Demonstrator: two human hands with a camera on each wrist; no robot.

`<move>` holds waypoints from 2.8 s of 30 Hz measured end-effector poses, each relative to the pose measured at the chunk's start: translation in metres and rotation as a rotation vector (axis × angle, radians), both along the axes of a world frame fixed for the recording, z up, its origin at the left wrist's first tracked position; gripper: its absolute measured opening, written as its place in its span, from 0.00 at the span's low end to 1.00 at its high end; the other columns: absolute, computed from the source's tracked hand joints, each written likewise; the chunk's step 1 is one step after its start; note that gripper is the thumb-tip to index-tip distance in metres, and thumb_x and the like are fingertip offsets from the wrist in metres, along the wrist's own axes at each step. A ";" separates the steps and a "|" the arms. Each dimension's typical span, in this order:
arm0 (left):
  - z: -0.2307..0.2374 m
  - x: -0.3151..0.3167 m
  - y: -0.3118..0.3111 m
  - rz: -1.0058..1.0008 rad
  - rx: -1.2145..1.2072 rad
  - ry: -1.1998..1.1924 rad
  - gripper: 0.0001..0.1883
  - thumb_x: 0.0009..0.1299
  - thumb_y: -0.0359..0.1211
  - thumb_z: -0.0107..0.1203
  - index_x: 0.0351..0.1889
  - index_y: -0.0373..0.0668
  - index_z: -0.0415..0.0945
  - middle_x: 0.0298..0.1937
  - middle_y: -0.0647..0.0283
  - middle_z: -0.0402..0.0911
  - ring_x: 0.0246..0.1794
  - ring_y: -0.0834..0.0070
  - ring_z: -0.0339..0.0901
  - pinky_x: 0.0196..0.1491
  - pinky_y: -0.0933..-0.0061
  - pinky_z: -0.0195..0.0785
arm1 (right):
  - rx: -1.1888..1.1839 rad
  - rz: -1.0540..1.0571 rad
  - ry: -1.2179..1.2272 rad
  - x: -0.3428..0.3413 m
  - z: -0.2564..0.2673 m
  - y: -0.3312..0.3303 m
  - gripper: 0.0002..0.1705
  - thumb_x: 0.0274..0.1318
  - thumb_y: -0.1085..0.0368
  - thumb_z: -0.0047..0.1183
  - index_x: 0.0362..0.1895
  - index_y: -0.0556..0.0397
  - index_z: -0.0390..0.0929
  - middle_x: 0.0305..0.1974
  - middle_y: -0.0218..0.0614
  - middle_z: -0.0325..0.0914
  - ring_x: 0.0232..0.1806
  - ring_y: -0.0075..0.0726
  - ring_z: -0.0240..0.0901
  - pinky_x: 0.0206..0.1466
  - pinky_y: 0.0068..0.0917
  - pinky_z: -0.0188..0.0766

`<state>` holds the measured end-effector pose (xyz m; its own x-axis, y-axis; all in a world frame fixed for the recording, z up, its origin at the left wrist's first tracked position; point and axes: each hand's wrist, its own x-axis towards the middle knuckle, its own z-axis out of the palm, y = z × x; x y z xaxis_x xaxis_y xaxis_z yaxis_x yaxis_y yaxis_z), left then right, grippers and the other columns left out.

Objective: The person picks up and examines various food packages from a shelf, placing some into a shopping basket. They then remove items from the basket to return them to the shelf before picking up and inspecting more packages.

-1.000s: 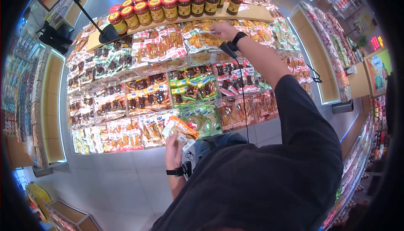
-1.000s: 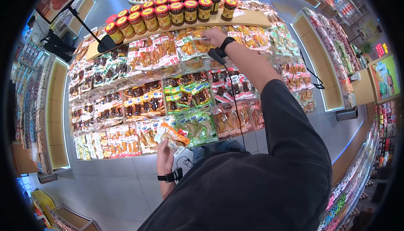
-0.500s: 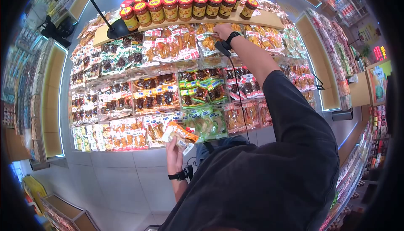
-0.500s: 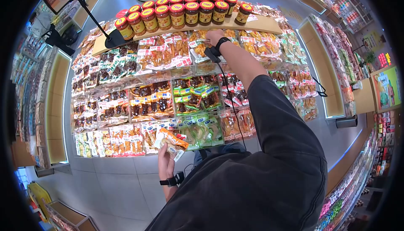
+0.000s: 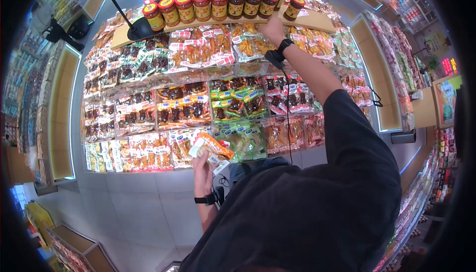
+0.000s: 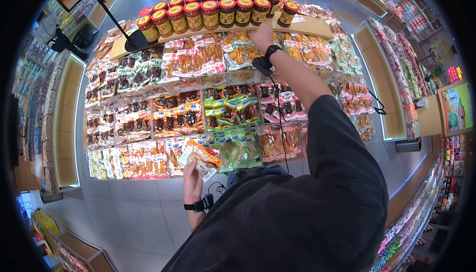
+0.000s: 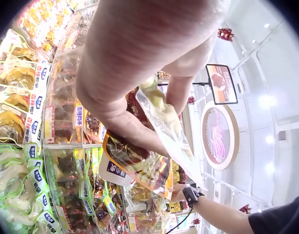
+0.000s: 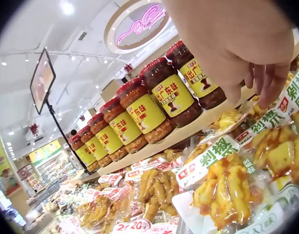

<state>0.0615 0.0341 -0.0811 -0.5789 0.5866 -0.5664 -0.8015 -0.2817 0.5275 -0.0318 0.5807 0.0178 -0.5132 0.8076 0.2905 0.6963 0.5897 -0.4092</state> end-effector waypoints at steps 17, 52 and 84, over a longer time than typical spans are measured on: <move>0.068 0.032 0.095 -0.222 0.137 0.166 0.23 0.76 0.34 0.53 0.67 0.39 0.66 0.57 0.59 0.80 0.55 0.67 0.81 0.52 0.59 0.79 | -0.015 0.552 0.220 0.166 0.001 -0.111 0.23 0.51 0.61 0.61 0.51 0.55 0.72 0.48 0.51 0.71 0.55 0.60 0.68 0.60 0.48 0.65; 0.053 0.051 0.058 0.036 0.126 0.089 0.21 0.75 0.33 0.54 0.62 0.33 0.67 0.56 0.56 0.79 0.54 0.65 0.81 0.56 0.62 0.77 | 0.543 0.653 -0.571 -0.003 -0.036 0.004 0.17 0.60 0.69 0.50 0.53 0.59 0.76 0.43 0.44 0.81 0.47 0.47 0.81 0.47 0.38 0.81; 0.089 0.075 0.078 -0.030 0.109 0.200 0.26 0.75 0.35 0.55 0.69 0.41 0.63 0.60 0.60 0.77 0.59 0.66 0.77 0.60 0.58 0.73 | -1.034 0.880 -0.091 0.172 0.028 -0.157 0.15 0.70 0.55 0.54 0.47 0.55 0.75 0.42 0.30 0.78 0.41 0.19 0.76 0.38 0.22 0.73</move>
